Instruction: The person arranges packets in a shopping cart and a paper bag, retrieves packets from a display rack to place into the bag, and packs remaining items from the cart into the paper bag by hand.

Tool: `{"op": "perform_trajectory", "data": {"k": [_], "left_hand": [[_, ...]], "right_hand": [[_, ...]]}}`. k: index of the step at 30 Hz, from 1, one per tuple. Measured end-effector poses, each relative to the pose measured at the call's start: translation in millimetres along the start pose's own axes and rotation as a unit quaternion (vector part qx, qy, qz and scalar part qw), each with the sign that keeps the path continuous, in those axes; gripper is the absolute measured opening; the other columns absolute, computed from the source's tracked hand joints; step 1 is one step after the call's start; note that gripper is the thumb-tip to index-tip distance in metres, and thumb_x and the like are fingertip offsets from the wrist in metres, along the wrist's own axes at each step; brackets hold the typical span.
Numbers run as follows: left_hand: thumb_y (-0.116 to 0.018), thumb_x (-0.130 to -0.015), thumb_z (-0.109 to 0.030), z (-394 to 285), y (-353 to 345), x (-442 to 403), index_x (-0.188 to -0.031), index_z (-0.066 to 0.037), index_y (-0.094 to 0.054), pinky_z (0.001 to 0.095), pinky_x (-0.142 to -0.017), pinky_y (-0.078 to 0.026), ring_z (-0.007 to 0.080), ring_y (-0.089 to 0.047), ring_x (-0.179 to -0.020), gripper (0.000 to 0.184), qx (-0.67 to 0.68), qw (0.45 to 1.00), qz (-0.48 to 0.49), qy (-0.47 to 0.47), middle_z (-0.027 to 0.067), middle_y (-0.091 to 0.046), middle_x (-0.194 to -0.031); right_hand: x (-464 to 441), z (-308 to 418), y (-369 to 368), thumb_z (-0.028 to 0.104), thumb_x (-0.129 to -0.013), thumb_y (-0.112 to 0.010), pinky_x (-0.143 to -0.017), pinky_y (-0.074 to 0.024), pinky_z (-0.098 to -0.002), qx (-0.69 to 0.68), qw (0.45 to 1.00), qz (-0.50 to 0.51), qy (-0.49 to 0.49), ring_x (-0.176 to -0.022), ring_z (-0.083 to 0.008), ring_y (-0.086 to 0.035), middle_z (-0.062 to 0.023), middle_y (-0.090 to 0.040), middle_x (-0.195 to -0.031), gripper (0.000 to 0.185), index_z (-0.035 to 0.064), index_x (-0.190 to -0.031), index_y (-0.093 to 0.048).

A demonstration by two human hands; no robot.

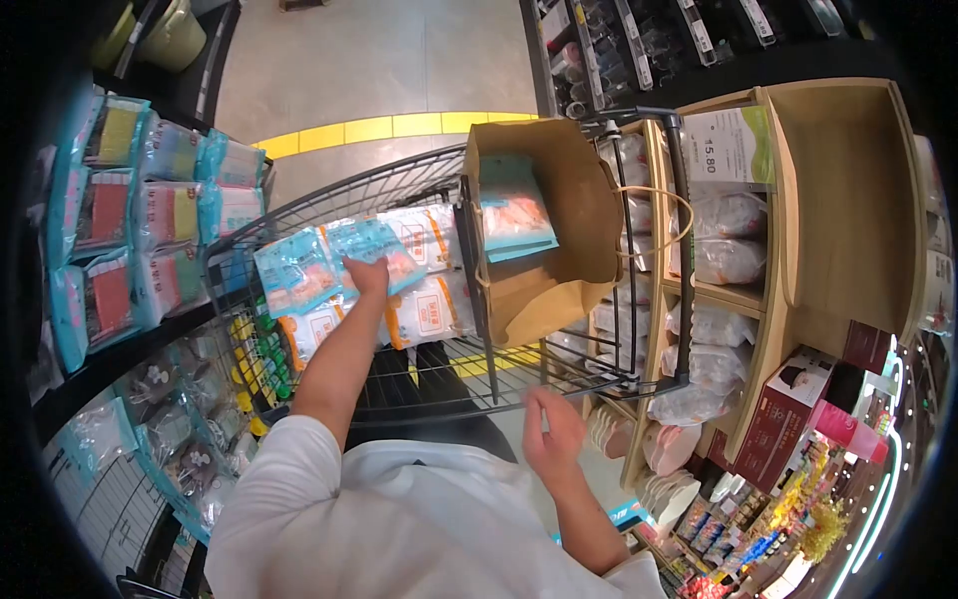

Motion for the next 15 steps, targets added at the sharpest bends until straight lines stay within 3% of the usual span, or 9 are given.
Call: {"op": "perform_trajectory", "data": {"k": [3, 5, 9, 11, 14, 15], "left_hand": [[-0.074, -0.074, -0.005, -12.8, 63.6, 38.6, -0.134, 0.004, -0.037, 0.0362, -0.094, -0.045, 0.0273, -0.058, -0.107, 0.071, 0.231, 0.965, 0.114, 0.057, 0.0161, -0.055, -0.124], [-0.072, -0.076, -0.002, -14.7, 106.8, 61.5, -0.125, 0.000, -0.046, 0.0344, -0.091, -0.046, 0.0230, -0.058, -0.104, 0.056, 0.294, 0.933, 0.199, 0.054, 0.0116, -0.060, -0.116], [-0.065, -0.086, -0.004, -92.2, 229.5, 155.2, -0.132, -0.002, -0.041, 0.0349, -0.095, -0.046, 0.0202, -0.057, -0.107, 0.052, 0.382, 0.861, 0.333, 0.043, 0.0094, -0.058, -0.120], [-0.061, -0.089, -0.004, -112.9, 267.5, 190.6, -0.133, -0.003, -0.039, 0.0347, -0.097, -0.044, 0.0200, -0.057, -0.108, 0.049, 0.427, 0.844, 0.323, 0.037, 0.0092, -0.057, -0.121], [-0.056, -0.093, -0.006, -131.8, 291.3, 225.0, -0.133, -0.003, -0.038, 0.0342, -0.097, -0.043, 0.0195, -0.058, -0.106, 0.043, 0.479, 0.829, 0.289, 0.003, 0.0090, -0.058, -0.117], [-0.054, -0.095, -0.007, -134.5, 295.6, 229.0, -0.132, -0.003, -0.038, 0.0340, -0.097, -0.043, 0.0193, -0.058, -0.105, 0.041, 0.493, 0.826, 0.274, -0.014, 0.0089, -0.059, -0.115]], "right_hand": [[-14.2, 22.0, -10.2, -0.002, -0.079, -0.065, -0.066, -0.0517, -0.0329, -0.038, 0.997, 0.018, 0.060, -0.069, -0.0276, -0.065, -0.0133, -0.067, -0.082, 0.017, -0.0007, -0.095, -0.064], [-26.8, 46.4, -17.0, 0.001, -0.078, -0.067, -0.066, -0.0521, -0.0343, -0.063, 0.991, 0.061, 0.103, -0.070, -0.0291, -0.065, -0.0135, -0.066, -0.084, 0.020, -0.0012, -0.098, -0.063], [-50.3, 89.7, -41.5, 0.011, -0.082, -0.067, -0.069, -0.0521, -0.0402, -0.054, 0.975, 0.086, 0.196, -0.074, -0.0365, -0.064, -0.0167, -0.066, -0.088, 0.039, -0.0011, -0.117, -0.053], [-53.5, 108.9, -50.7, 0.016, -0.085, -0.067, -0.072, -0.0516, -0.0414, -0.031, 0.977, 0.086, 0.193, -0.077, -0.0406, -0.063, -0.0193, -0.065, -0.090, 0.047, -0.0009, -0.124, -0.046], [-49.2, 109.1, -70.6, 0.019, -0.085, -0.067, -0.073, -0.0511, -0.0433, -0.113, 0.929, 0.337, 0.102, -0.080, -0.0426, -0.063, -0.0228, -0.064, -0.090, 0.056, 0.0004, -0.129, -0.038], [-52.0, 113.6, -69.2, 0.018, -0.086, -0.066, -0.073, -0.0512, -0.0437, -0.143, 0.921, 0.350, 0.090, -0.082, -0.0425, -0.064, -0.0251, -0.064, -0.092, 0.048, -0.0002, -0.124, -0.042]]}}
Point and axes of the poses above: each hand's wrist, its own x-axis away from the middle knuckle, its own y-axis out of the back of the hand, z = x × y, the point moved 2 cm from there along -x, towards the middle knuckle
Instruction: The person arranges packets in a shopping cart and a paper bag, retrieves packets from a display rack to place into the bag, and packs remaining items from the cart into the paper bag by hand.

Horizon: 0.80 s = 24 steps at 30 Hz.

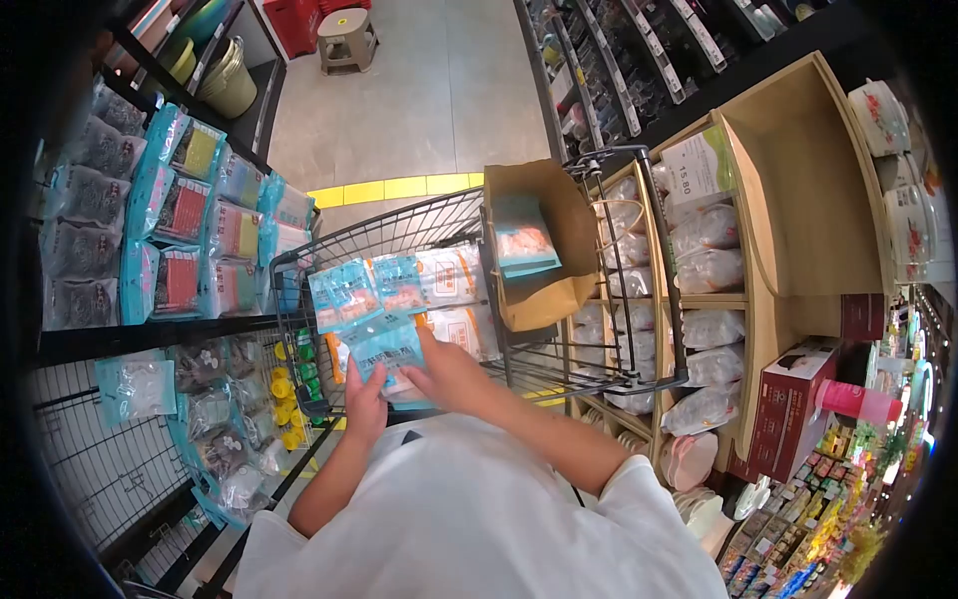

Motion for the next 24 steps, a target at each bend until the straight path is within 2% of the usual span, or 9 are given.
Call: {"op": "perform_trajectory", "data": {"k": [3, 4, 7, 11, 15, 18, 21, 22, 24], "left_hand": [[-0.052, -0.097, -0.012, 8.1, 29.7, -9.0, -0.129, -0.002, -0.041, 0.0348, -0.090, -0.046, 0.0187, -0.059, -0.098, 0.035, -0.207, 0.974, 0.095, -0.014, 0.0074, -0.060, -0.107], [-0.053, -0.096, -0.015, 14.9, 35.7, -9.1, -0.119, -0.001, -0.049, 0.0355, -0.081, -0.048, 0.0218, -0.061, -0.090, 0.027, -0.265, 0.962, 0.046, -0.044, 0.0096, -0.063, -0.099], [-0.057, -0.092, -0.015, 28.9, 78.3, -7.0, -0.109, -0.001, -0.056, 0.0383, -0.079, -0.048, 0.0284, -0.062, -0.087, 0.022, -0.574, 0.815, 0.031, -0.070, 0.0145, -0.064, -0.097], [-0.057, -0.089, -0.020, 58.3, 136.8, 4.9, -0.095, -0.002, -0.061, 0.0462, -0.077, -0.047, 0.0357, -0.060, -0.086, 0.020, -0.706, 0.697, 0.039, -0.120, 0.0166, -0.064, -0.092], [-0.057, -0.089, -0.023, 65.6, 149.6, 3.9, -0.089, -0.005, -0.062, 0.0461, -0.074, -0.047, 0.0342, -0.061, -0.083, 0.018, -0.728, 0.671, -0.001, -0.138, 0.0134, -0.065, -0.085], [-0.057, -0.088, -0.023, 66.6, 146.6, 1.5, -0.088, -0.007, -0.062, 0.0454, -0.072, -0.048, 0.0328, -0.062, -0.080, 0.016, -0.729, 0.670, -0.027, -0.140, 0.0120, -0.065, -0.081], [-0.059, -0.087, -0.023, 67.5, 147.2, -1.2, -0.088, -0.008, -0.062, 0.0449, -0.071, -0.048, 0.0322, -0.062, -0.079, 0.015, -0.732, 0.664, -0.030, -0.149, 0.0117, -0.065, -0.081], [-0.059, -0.086, -0.023, 68.2, 147.4, -1.5, -0.089, -0.009, -0.063, 0.0447, -0.072, -0.048, 0.0321, -0.062, -0.079, 0.015, -0.729, 0.667, -0.029, -0.150, 0.0116, -0.065, -0.082], [-0.060, -0.085, -0.024, 71.8, 150.6, -1.6, -0.092, -0.009, -0.063, 0.0440, -0.073, -0.049, 0.0318, -0.063, -0.082, 0.017, -0.735, 0.665, -0.028, -0.130, 0.0116, -0.066, -0.084]], "right_hand": [[-2.7, 16.9, 42.9, 0.016, -0.087, -0.063, -0.072, -0.0509, -0.0436, 0.098, 0.990, -0.088, 0.051, -0.083, -0.0420, -0.064, -0.0238, -0.065, -0.093, 0.043, 0.0014, -0.122, -0.045], [-3.5, 19.6, 64.1, 0.014, -0.086, -0.063, -0.070, -0.0506, -0.0458, 0.101, 0.973, -0.187, 0.088, -0.081, -0.0419, -0.064, -0.0233, -0.064, -0.091, 0.039, 0.0018, -0.119, -0.046], [-4.2, 19.9, 131.5, 0.010, -0.085, -0.059, -0.066, -0.0496, -0.0490, 0.180, 0.887, -0.423, 0.052, -0.077, -0.0419, -0.063, -0.0219, -0.064, -0.085, 0.028, 0.0019, -0.109, -0.048], [-31.0, -35.0, 181.0, 0.012, -0.083, -0.063, -0.067, -0.0499, -0.0499, 0.363, 0.864, -0.342, -0.076, -0.077, -0.0427, -0.063, -0.0235, -0.063, -0.082, 0.031, 0.0009, -0.106, -0.046], [-87.8, -136.2, 187.6, 0.015, -0.080, -0.064, -0.071, -0.0509, -0.0503, 0.305, 0.920, -0.243, -0.050, -0.079, -0.0428, -0.062, -0.0253, -0.063, -0.086, 0.036, -0.0009, -0.106, -0.045], [-99.5, -149.9, 174.4, 0.016, -0.082, -0.060, -0.075, -0.0518, -0.0498, 0.376, 0.876, -0.225, -0.201, -0.087, -0.0413, -0.062, -0.0247, -0.062, -0.097, 0.032, 0.0006, -0.107, -0.047], [-110.6, -166.1, 152.7, 0.017, -0.081, -0.065, -0.079, -0.0519, -0.0496, 0.451, 0.872, -0.157, -0.109, -0.095, -0.0424, -0.060, -0.0247, -0.058, -0.108, 0.039, 0.0040, -0.113, -0.046], [-113.9, -179.7, 146.1, 0.012, -0.082, -0.061, -0.083, -0.0517, -0.0477, 0.443, 0.888, -0.057, -0.106, -0.101, -0.0417, -0.057, -0.0252, -0.053, -0.117, 0.041, 0.0092, -0.121, -0.047], [-114.3, -209.4, 139.6, 0.010, -0.083, -0.056, -0.087, -0.0503, -0.0474, 0.458, 0.881, -0.059, -0.107, -0.107, -0.0427, -0.054, -0.0261, -0.051, -0.119, 0.044, 0.0101, -0.126, -0.046]]}}
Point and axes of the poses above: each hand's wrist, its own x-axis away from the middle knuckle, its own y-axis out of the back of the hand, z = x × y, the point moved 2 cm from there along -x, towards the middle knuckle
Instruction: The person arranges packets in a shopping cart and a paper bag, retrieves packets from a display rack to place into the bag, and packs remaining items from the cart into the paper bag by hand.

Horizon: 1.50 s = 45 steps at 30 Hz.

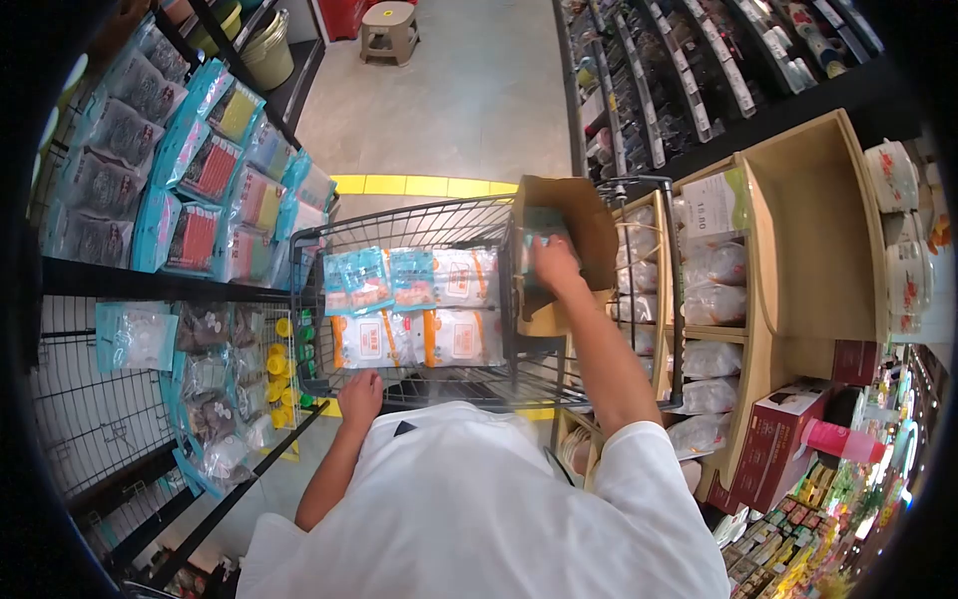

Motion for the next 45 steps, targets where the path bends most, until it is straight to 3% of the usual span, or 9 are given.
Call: {"op": "perform_trajectory", "data": {"k": [8, 14, 23, 29, 33, 38, 41, 43, 45], "left_hand": [[-0.063, -0.084, -0.028, 4.1, -38.0, -72.8, -0.117, -0.004, -0.058, 0.0445, -0.089, -0.048, 0.0367, -0.059, -0.105, 0.041, 0.094, 0.967, 0.191, 0.143, 0.0191, -0.065, -0.107], [-0.070, -0.080, -0.026, -7.6, -110.0, -186.1, -0.139, 0.003, -0.030, 0.0463, -0.092, -0.046, 0.0429, -0.054, -0.108, 0.076, 0.087, 0.992, -0.001, 0.089, 0.0278, -0.050, -0.122], [-0.070, -0.078, -0.014, -14.2, -193.4, -249.9, -0.147, 0.000, -0.019, 0.0446, -0.092, -0.046, 0.0406, -0.057, -0.099, 0.087, -0.067, 0.968, -0.016, 0.240, 0.0219, -0.050, -0.117], [-0.067, -0.075, -0.002, 8.6, -226.7, -190.3, -0.137, 0.004, -0.033, 0.0369, -0.091, -0.049, 0.0295, -0.060, -0.108, 0.071, 0.235, 0.919, -0.049, 0.312, 0.0212, -0.060, -0.119], [-0.064, -0.080, 0.004, -28.6, -140.0, -126.6, -0.124, 0.000, -0.050, 0.0366, -0.088, -0.051, 0.0228, -0.060, -0.104, 0.047, 0.611, 0.730, 0.106, 0.286, 0.0114, -0.062, -0.115], [-0.068, -0.082, 0.000, -99.7, 18.8, -66.4, -0.125, 0.000, -0.048, 0.0310, -0.089, -0.050, 0.0165, -0.061, -0.100, 0.047, 0.668, 0.692, 0.222, 0.161, 0.0082, -0.062, -0.111], [-0.069, -0.082, -0.002, -126.5, 73.3, -45.4, -0.124, -0.001, -0.048, 0.0297, -0.090, -0.049, 0.0145, -0.061, -0.101, 0.047, 0.686, 0.697, 0.194, 0.075, 0.0066, -0.062, -0.112], [-0.069, -0.084, -0.007, -124.9, 85.8, -44.2, -0.119, -0.002, -0.053, 0.0288, -0.084, -0.050, 0.0135, -0.061, -0.094, 0.040, 0.575, 0.805, 0.138, 0.043, 0.0076, -0.063, -0.110], [-0.069, -0.084, -0.010, -96.0, 78.3, -46.8, -0.116, -0.002, -0.055, 0.0283, -0.081, -0.049, 0.0135, -0.062, -0.089, 0.036, 0.408, 0.909, 0.084, 0.010, 0.0093, -0.064, -0.108]], "right_hand": [[7.6, 14.9, 15.6, 0.004, -0.084, -0.052, -0.099, -0.0424, -0.0457, -0.054, 0.998, 0.022, 0.001, -0.118, -0.0441, -0.047, -0.0272, -0.046, -0.128, 0.050, 0.0031, -0.133, -0.041], [93.8, 59.8, 99.5, 0.001, -0.085, -0.059, -0.091, -0.0457, -0.0400, -0.226, 0.915, -0.333, 0.027, -0.106, -0.0351, -0.057, -0.0196, -0.059, -0.115, 0.032, -0.0018, -0.116, -0.055], [244.4, 90.7, 53.3, -0.003, -0.083, -0.061, -0.070, -0.0518, -0.0328, -0.301, 0.912, -0.233, -0.154, -0.077, -0.0282, -0.066, -0.0143, -0.067, -0.087, 0.016, -0.0001, -0.098, -0.064], [247.2, 121.2, 55.4, -0.004, -0.084, -0.061, -0.069, -0.0518, -0.0289, -0.307, 0.917, -0.247, -0.065, -0.074, -0.0236, -0.067, -0.0132, -0.068, -0.083, 0.016, -0.0014, -0.099, -0.063], [228.3, 149.5, 67.8, 0.001, -0.084, -0.063, -0.076, -0.0520, -0.0336, -0.355, 0.922, -0.156, -0.003, -0.087, -0.0296, -0.065, -0.0188, -0.065, -0.099, 0.025, -0.0019, -0.109, -0.059], [201.5, 183.7, 90.3, 0.012, -0.085, -0.066, -0.093, -0.0454, -0.0416, -0.393, 0.912, -0.101, 0.061, -0.105, -0.0386, -0.058, -0.0257, -0.055, -0.118, 0.051, -0.0014, -0.129, -0.045], [197.2, 190.6, 78.0, 0.012, -0.085, -0.066, -0.089, -0.0469, -0.0389, -0.497, 0.865, 0.009, 0.072, -0.103, -0.0376, -0.059, -0.0244, -0.058, -0.114, 0.049, -0.0005, -0.129, -0.047], [184.3, 182.4, 91.8, 0.010, -0.085, -0.065, -0.084, -0.0481, -0.0366, -0.475, 0.876, -0.003, 0.079, -0.098, -0.0351, -0.061, -0.0222, -0.060, -0.109, 0.043, 0.0004, -0.125, -0.050], [172.2, 160.3, 123.4, 0.013, -0.090, -0.059, -0.066, -0.0485, -0.0450, -0.432, 0.867, -0.232, 0.082, -0.078, -0.0402, -0.063, -0.0190, -0.065, -0.092, 0.028, 0.0037, -0.115, -0.053]]}}
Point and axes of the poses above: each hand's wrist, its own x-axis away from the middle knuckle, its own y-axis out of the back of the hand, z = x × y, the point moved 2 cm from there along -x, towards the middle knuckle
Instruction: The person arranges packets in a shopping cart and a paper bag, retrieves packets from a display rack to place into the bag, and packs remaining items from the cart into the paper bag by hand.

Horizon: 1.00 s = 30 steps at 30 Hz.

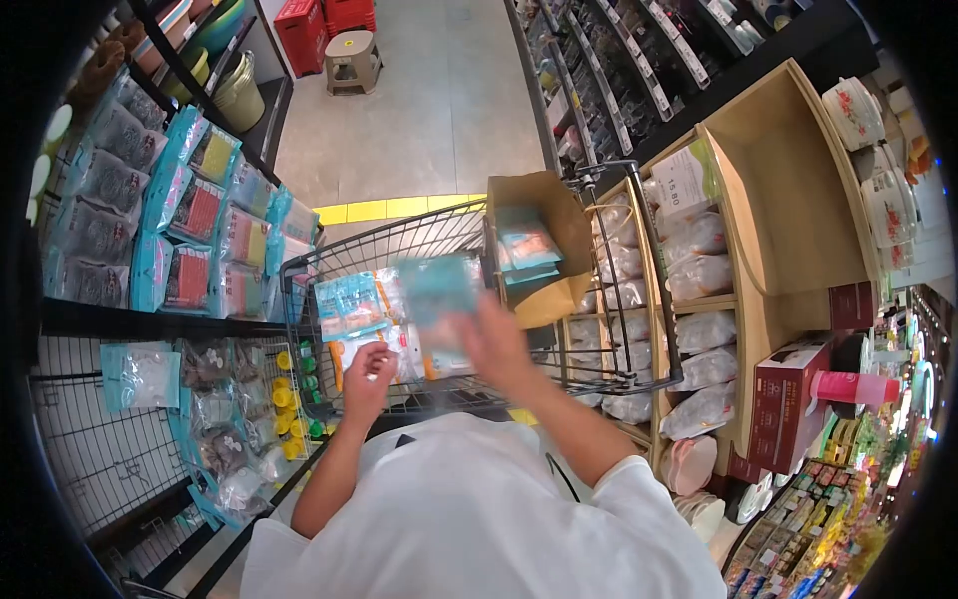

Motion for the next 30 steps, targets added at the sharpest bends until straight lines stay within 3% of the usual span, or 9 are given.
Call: {"op": "perform_trajectory", "data": {"k": [3, 5, 11, 14, 16, 19, 24, 27, 30], "left_hand": [[-0.065, -0.084, -0.018, 37.4, 26.0, 15.9, -0.111, -0.002, -0.059, 0.0383, -0.081, -0.048, 0.0272, -0.061, -0.090, 0.032, -0.282, 0.957, -0.057, -0.029, 0.0144, -0.066, -0.097], [-0.063, -0.085, -0.020, 84.0, 39.2, 36.1, -0.108, -0.002, -0.061, 0.0431, -0.083, -0.047, 0.0320, -0.060, -0.092, 0.029, -0.396, 0.916, -0.052, -0.039, 0.0153, -0.066, -0.094], [-0.059, -0.083, -0.018, 134.1, 41.1, 58.6, -0.092, -0.005, -0.065, 0.0457, -0.082, -0.042, 0.0322, -0.059, -0.087, 0.017, -0.433, 0.896, -0.070, -0.068, 0.0140, -0.066, -0.089], [-0.059, -0.081, -0.015, 138.8, 36.4, 55.1, -0.087, -0.006, -0.066, 0.0435, -0.081, -0.042, 0.0300, -0.060, -0.084, 0.013, -0.439, 0.889, -0.110, -0.070, 0.0121, -0.066, -0.084], [-0.059, -0.080, -0.014, 134.1, 34.9, 53.8, -0.087, -0.007, -0.066, 0.0422, -0.081, -0.041, 0.0287, -0.061, -0.083, 0.012, -0.444, 0.886, -0.118, -0.069, 0.0109, -0.066, -0.081], [-0.060, -0.079, -0.015, 140.8, 35.5, 53.8, -0.089, -0.008, -0.066, 0.0433, -0.082, -0.041, 0.0290, -0.060, -0.085, 0.013, -0.434, 0.890, -0.113, -0.077, 0.0106, -0.067, -0.084], [-0.063, -0.079, -0.025, 133.4, 32.8, 39.1, -0.106, -0.007, -0.063, 0.0466, -0.089, -0.041, 0.0315, -0.060, -0.099, 0.033, -0.466, 0.881, -0.007, 0.082, 0.0127, -0.067, -0.099], [-0.064, -0.081, -0.029, 143.9, 35.2, -6.1, -0.120, -0.005, -0.057, 0.0469, -0.094, -0.042, 0.0376, -0.058, -0.107, 0.047, -0.349, 0.908, 0.056, 0.223, 0.0194, -0.065, -0.108], [-0.067, -0.080, -0.028, 169.8, 39.7, -63.5, -0.132, 0.000, -0.043, 0.0465, -0.094, -0.043, 0.0414, -0.055, -0.108, 0.064, -0.307, 0.927, -0.083, 0.199, 0.0266, -0.058, -0.113]], "right_hand": [[-38.3, -17.9, 53.9, 0.013, -0.090, -0.059, -0.062, -0.0484, -0.0466, 0.138, 0.962, -0.224, 0.068, -0.075, -0.0429, -0.062, -0.0205, -0.064, -0.085, 0.024, 0.0030, -0.111, -0.052], [-64.3, -35.6, 83.9, 0.012, -0.087, -0.061, -0.064, -0.0489, -0.0480, 0.274, 0.937, -0.217, 0.017, -0.075, -0.0444, -0.060, -0.0226, -0.063, -0.082, 0.024, 0.0019, -0.105, -0.050], [-115.8, -177.0, 72.5, 0.012, -0.082, -0.063, -0.069, -0.0486, -0.0516, 0.290, 0.952, 0.000, -0.093, -0.082, -0.0433, -0.060, -0.0274, -0.059, -0.086, 0.028, 0.0029, -0.103, -0.046], [-114.6, -183.9, 54.9, 0.014, -0.080, -0.065, -0.072, -0.0500, -0.0516, 0.438, 0.894, -0.009, -0.093, -0.086, -0.0438, -0.059, -0.0252, -0.057, -0.098, 0.034, 0.0031, -0.105, -0.045], [-111.9, -183.2, 38.8, 0.021, -0.084, -0.062, -0.080, -0.0508, -0.0523, 0.400, 0.908, 0.119, -0.030, -0.099, -0.0415, -0.058, -0.0231, -0.054, -0.107, 0.040, 0.0040, -0.117, -0.046], [-91.7, -207.7, 10.7, 0.032, -0.093, -0.047, -0.102, -0.0382, -0.0543, 0.360, 0.883, 0.297, -0.048, -0.126, -0.0474, -0.041, -0.0307, -0.037, -0.139, 0.056, 0.0097, -0.142, -0.033], [-81.0, -269.0, -14.2, 0.025, -0.095, -0.041, -0.111, -0.0268, -0.0533, 0.493, 0.807, 0.324, -0.037, -0.135, -0.0526, -0.026, -0.0304, -0.022, -0.150, 0.059, 0.0120, -0.149, -0.023], [-86.9, -203.4, 1.7, 0.018, -0.093, -0.047, -0.109, -0.0294, -0.0508, 0.410, 0.875, 0.249, -0.063, -0.133, -0.0489, -0.032, -0.0300, -0.030, -0.146, 0.055, 0.0072, -0.144, -0.030], [-79.8, -155.9, 22.3, 0.012, -0.091, -0.054, -0.106, -0.0343, -0.0464, 0.287, 0.956, 0.053, 0.016, -0.126, -0.0429, -0.042, -0.0285, -0.043, -0.136, 0.046, 0.0005, -0.134, -0.043]]}}
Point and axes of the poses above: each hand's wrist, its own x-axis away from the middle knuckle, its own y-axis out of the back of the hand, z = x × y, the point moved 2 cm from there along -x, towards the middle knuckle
